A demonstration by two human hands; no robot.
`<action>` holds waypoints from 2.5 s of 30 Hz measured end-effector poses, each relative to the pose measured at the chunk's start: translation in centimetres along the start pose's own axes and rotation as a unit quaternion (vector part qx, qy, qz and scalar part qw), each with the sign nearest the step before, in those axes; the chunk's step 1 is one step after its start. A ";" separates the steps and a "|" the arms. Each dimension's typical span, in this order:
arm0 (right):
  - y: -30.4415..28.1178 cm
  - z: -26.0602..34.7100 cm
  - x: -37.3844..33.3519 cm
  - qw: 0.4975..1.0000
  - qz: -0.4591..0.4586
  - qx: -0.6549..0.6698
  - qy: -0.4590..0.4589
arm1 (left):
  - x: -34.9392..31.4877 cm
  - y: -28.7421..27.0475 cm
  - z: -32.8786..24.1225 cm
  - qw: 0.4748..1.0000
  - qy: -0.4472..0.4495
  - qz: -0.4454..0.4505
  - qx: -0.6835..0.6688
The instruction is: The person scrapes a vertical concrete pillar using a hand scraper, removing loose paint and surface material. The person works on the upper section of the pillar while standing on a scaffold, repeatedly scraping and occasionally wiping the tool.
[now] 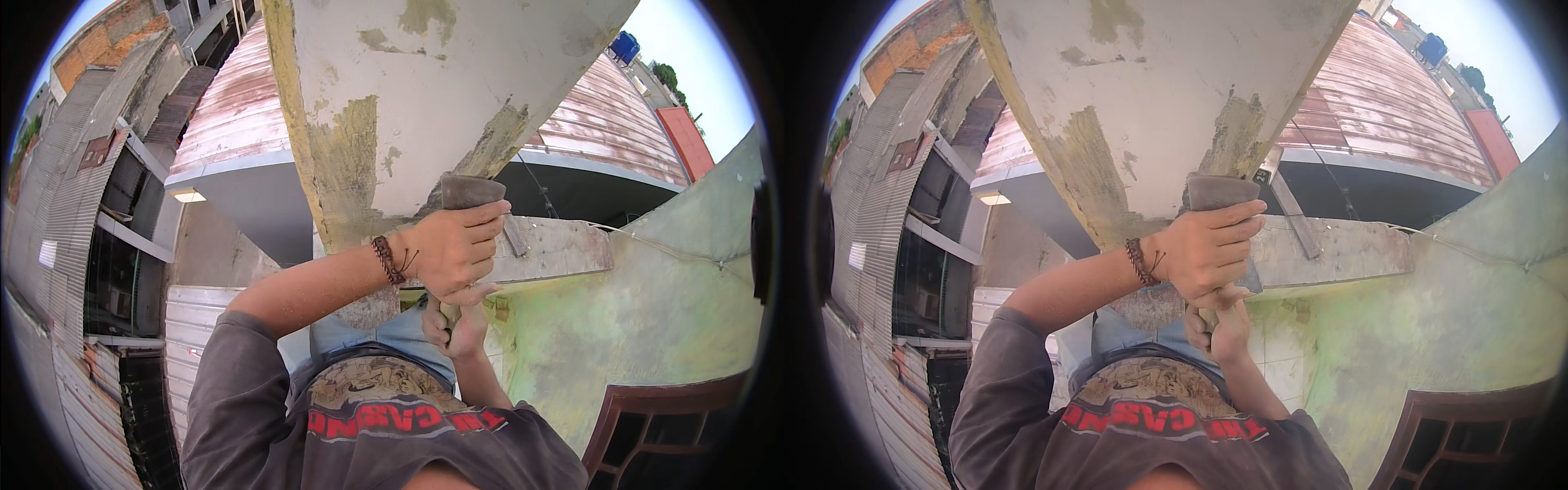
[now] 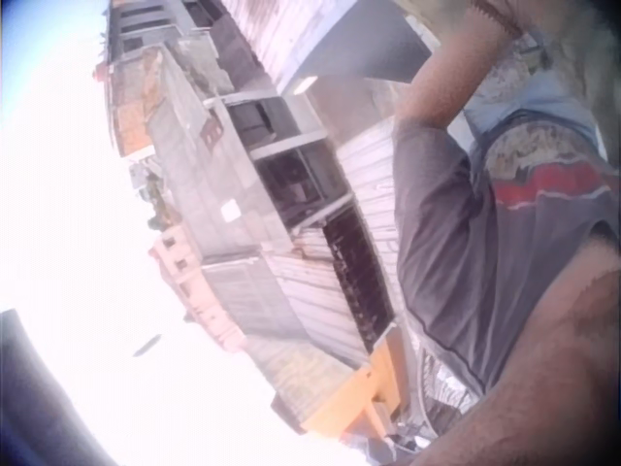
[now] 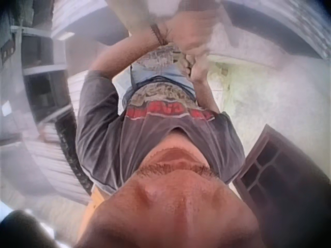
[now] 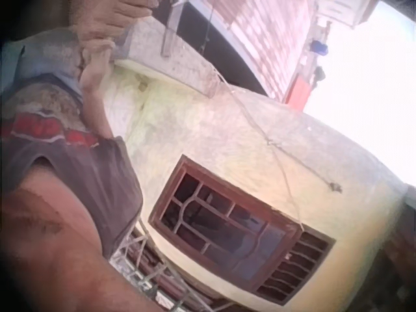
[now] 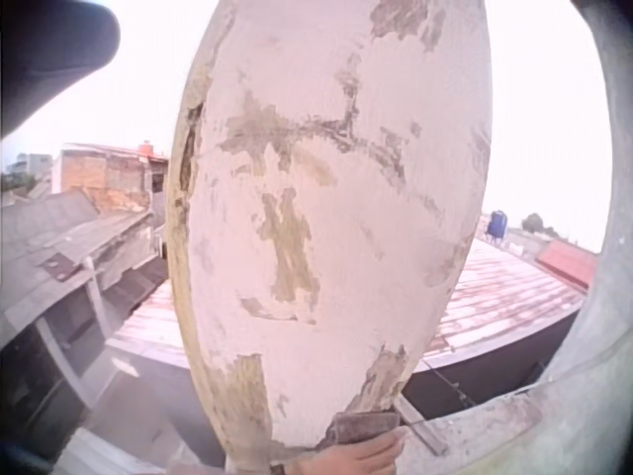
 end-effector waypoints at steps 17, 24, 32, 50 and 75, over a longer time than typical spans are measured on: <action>1.1 4.3 -1.2 0.996 -0.050 -0.067 -0.031 | 2.3 -0.9 0.8 0.993 -0.007 -0.112 -0.033; 1.4 5.1 -0.6 0.999 0.034 0.001 -0.036 | 3.1 -1.4 1.0 0.986 0.004 -0.167 -0.025; -0.2 2.5 -1.7 0.999 -0.010 0.021 -0.035 | -0.1 0.8 -0.4 0.988 -0.026 -0.153 -0.007; 0.1 4.3 -1.0 0.980 0.114 -0.015 -0.161 | 0.9 0.2 0.3 0.969 0.032 -0.241 0.037; 3.4 7.4 -1.7 0.958 -0.006 -0.090 -0.271 | 4.8 -2.4 1.1 0.993 -0.008 -0.118 -0.023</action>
Point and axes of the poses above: each hand's wrist, its own x-axis towards the middle knuckle, its own y-axis out of the palm, z = x × y, the point moved 7 cm from there along x, towards the middle knuckle, and after that the axes turned 6 degrees about -y, right-handed, at the moved point
